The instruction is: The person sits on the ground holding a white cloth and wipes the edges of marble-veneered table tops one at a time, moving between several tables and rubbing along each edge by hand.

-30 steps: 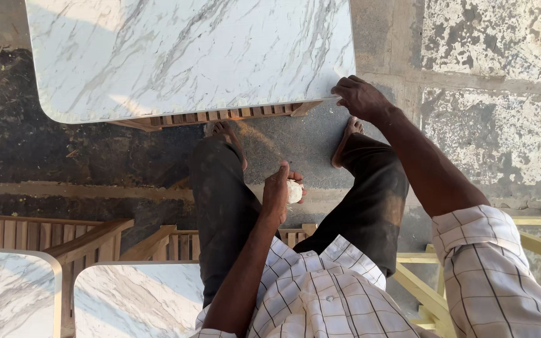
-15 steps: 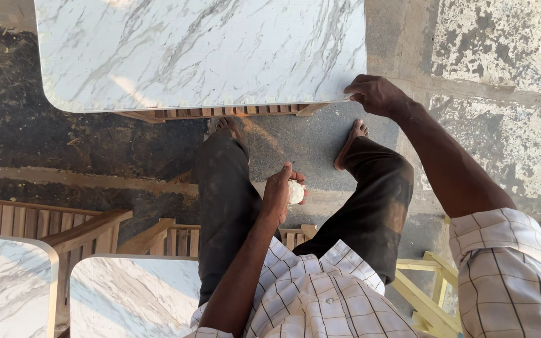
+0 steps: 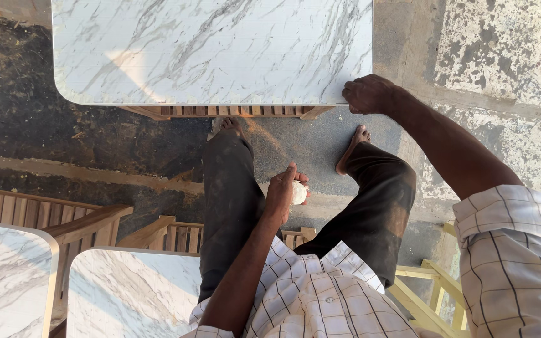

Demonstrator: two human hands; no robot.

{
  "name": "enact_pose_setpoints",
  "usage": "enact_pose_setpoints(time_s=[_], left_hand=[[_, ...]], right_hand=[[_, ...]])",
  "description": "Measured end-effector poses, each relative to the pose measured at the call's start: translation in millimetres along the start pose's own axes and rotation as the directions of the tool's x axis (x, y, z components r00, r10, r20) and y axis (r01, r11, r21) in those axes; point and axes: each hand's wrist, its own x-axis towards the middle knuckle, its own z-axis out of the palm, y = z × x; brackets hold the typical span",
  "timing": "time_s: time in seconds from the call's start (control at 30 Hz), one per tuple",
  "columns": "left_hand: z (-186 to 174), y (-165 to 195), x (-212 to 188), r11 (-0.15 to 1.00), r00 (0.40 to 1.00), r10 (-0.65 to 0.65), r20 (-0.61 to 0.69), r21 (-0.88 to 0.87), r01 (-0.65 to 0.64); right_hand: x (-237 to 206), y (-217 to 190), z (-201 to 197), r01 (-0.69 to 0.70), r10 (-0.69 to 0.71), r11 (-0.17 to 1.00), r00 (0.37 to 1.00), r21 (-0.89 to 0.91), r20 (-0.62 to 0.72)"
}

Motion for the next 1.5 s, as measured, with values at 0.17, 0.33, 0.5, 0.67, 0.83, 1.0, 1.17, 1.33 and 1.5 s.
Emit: enact_pose_setpoints(time_s=[0.17, 0.33, 0.5, 0.67, 0.83, 1.0, 1.17, 1.33, 1.5], left_hand=[[-4, 4, -2, 0.999, 1.0, -0.002, -0.02, -0.032, 0.002], [0, 2, 0, 1.0, 1.0, -0.016, -0.011, 0.002, 0.016], [2, 0, 1, 1.0, 1.0, -0.019, 0.004, 0.004, 0.019], [0, 0, 1, 1.0, 1.0, -0.014, 0.006, 0.0, 0.014], [2, -1, 3, 1.0, 1.0, -0.007, 0.014, -0.006, 0.008], [3, -1, 5, 1.0, 0.999, 0.022, 0.028, -0.008, -0.021], [6, 0, 5, 0.999, 1.0, 0.006, -0.003, 0.032, -0.006], [10, 4, 0, 0.999, 1.0, -0.019, -0.013, 0.05, 0.019], [10, 1, -1, 0.998, 0.999, -0.044, -0.014, 0.052, 0.044]], right_hand=[[-16, 8, -5, -0.035, 0.043, 0.977, 0.999, 0.212, -0.034], [-30, 10, -5, -0.057, 0.131, 0.904, 0.98, 0.423, -0.148], [-19, 2, 4, -0.137, 0.161, 0.943, 0.986, 0.302, -0.054], [-20, -2, 9, -0.138, 0.163, 0.945, 0.985, 0.296, -0.06], [-23, -2, 12, -0.165, 0.19, 0.934, 0.981, 0.318, -0.049], [-30, -19, 24, -0.099, 0.085, 0.993, 0.981, -0.071, -0.176], [-32, -62, 47, -0.434, 0.423, 0.9, 0.845, 0.042, -0.327], [-23, -103, 68, -0.5, 0.903, 0.411, 0.337, 0.763, -0.266], [-29, -100, 68, 0.357, 0.786, -0.611, 0.168, 0.706, 0.595]])
